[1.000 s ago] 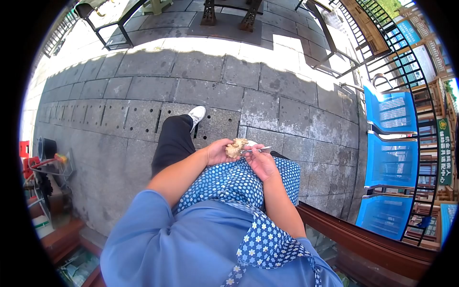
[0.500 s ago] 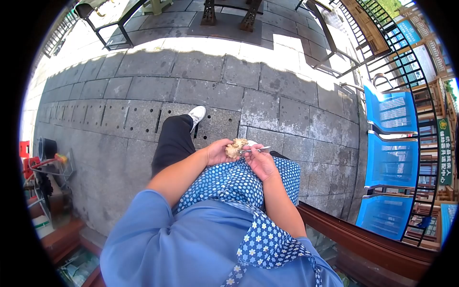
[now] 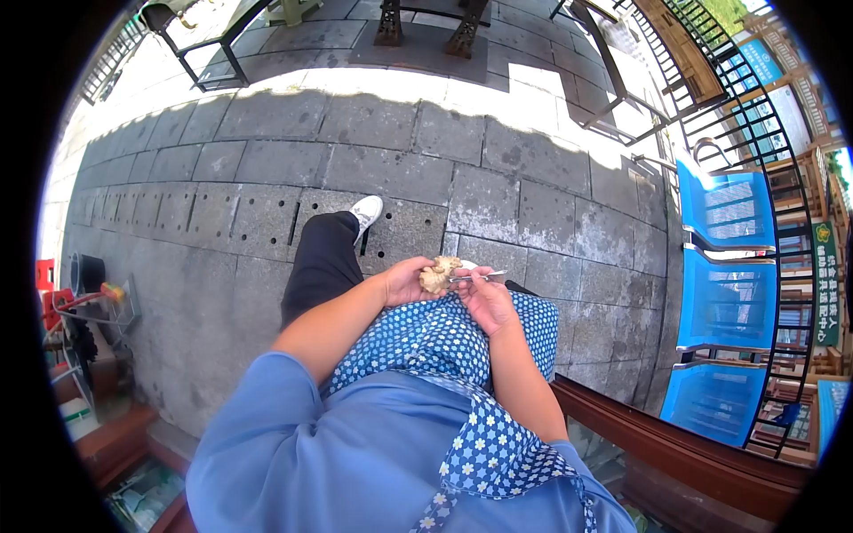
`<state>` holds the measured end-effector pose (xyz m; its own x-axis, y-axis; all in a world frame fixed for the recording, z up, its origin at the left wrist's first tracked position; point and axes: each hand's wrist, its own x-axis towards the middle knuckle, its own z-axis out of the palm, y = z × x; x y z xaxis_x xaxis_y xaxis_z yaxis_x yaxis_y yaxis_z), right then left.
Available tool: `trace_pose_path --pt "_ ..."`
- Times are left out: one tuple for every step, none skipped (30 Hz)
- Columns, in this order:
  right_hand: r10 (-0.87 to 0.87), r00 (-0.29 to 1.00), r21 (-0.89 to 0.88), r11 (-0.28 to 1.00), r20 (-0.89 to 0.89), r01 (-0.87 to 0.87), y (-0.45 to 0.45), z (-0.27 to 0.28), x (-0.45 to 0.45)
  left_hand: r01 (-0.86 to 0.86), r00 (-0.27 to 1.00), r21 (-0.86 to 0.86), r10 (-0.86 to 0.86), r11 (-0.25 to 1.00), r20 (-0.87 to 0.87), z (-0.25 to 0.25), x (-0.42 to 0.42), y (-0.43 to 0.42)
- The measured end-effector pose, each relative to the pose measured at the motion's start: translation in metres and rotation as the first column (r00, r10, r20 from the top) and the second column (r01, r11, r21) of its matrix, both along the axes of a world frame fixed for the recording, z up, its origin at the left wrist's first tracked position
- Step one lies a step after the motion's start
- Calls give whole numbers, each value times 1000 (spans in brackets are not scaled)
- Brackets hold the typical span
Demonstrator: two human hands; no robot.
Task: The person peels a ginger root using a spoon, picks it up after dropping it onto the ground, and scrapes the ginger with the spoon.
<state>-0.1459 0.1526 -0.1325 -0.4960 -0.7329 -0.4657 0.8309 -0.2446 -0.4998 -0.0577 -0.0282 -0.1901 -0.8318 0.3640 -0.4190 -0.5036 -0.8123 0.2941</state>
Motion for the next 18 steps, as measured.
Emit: trace_pose_path --pt "-29 999 2 1000 16 29 1 0 0 0 1000 0 0 1000 0 0 0 0" --pt "-30 999 2 1000 15 30 1 -1 0 -2 1000 -5 2 1000 0 -1 0 0" --pt "1 1000 -2 1000 5 -1 1 -2 0 -3 1000 -9 3 1000 0 -1 0 0" --pt "31 1000 -4 1000 -5 -31 0 -2 0 -3 1000 -8 3 1000 0 -1 0 0" --pt "30 1000 -4 1000 -5 -30 0 -1 1 -2 1000 -11 2 1000 2 -1 0 0" --pt "9 1000 -8 1000 4 -9 -1 0 1 -3 1000 -14 3 1000 4 -1 0 0" --pt "-12 1000 -13 1000 12 12 -2 1 2 -3 1000 -14 3 1000 4 0 0 0" --pt "-11 1000 -13 1000 12 12 -1 0 1 0 1000 -11 0 1000 3 1 0 0" --pt "-18 1000 -5 1000 18 18 1 -2 0 4 1000 -8 -3 1000 1 2 0 0" --pt "-26 999 4 1000 25 26 1 -1 0 4 1000 -9 -4 1000 1 2 0 0" --pt "-26 999 4 1000 25 26 0 -1 0 -1 1000 -16 1 1000 6 1 0 0" --pt "4 1000 6 1000 13 -4 -1 -1 1 -6 1000 -22 6 1000 11 1 0 0" --pt "34 999 10 999 1 -34 -1 0 2 -5 1000 -21 5 1000 11 1 0 1" --pt "33 999 11 999 1 -33 -1 -2 1 -7 1000 -19 7 1000 15 0 0 1" --pt "-6 1000 8 1000 16 6 0 -4 1 -10 1000 -17 11 1000 19 0 0 0" --pt "-44 999 5 999 31 44 -1 -4 0 -11 1000 -18 11 1000 18 0 0 0" --pt "-44 999 5 999 31 44 0 -4 0 2 1000 -7 -2 1000 0 1 0 0" --pt "-41 998 -5 999 41 41 2 -3 -1 16 1000 3 -16 1000 -18 1 -1 0"
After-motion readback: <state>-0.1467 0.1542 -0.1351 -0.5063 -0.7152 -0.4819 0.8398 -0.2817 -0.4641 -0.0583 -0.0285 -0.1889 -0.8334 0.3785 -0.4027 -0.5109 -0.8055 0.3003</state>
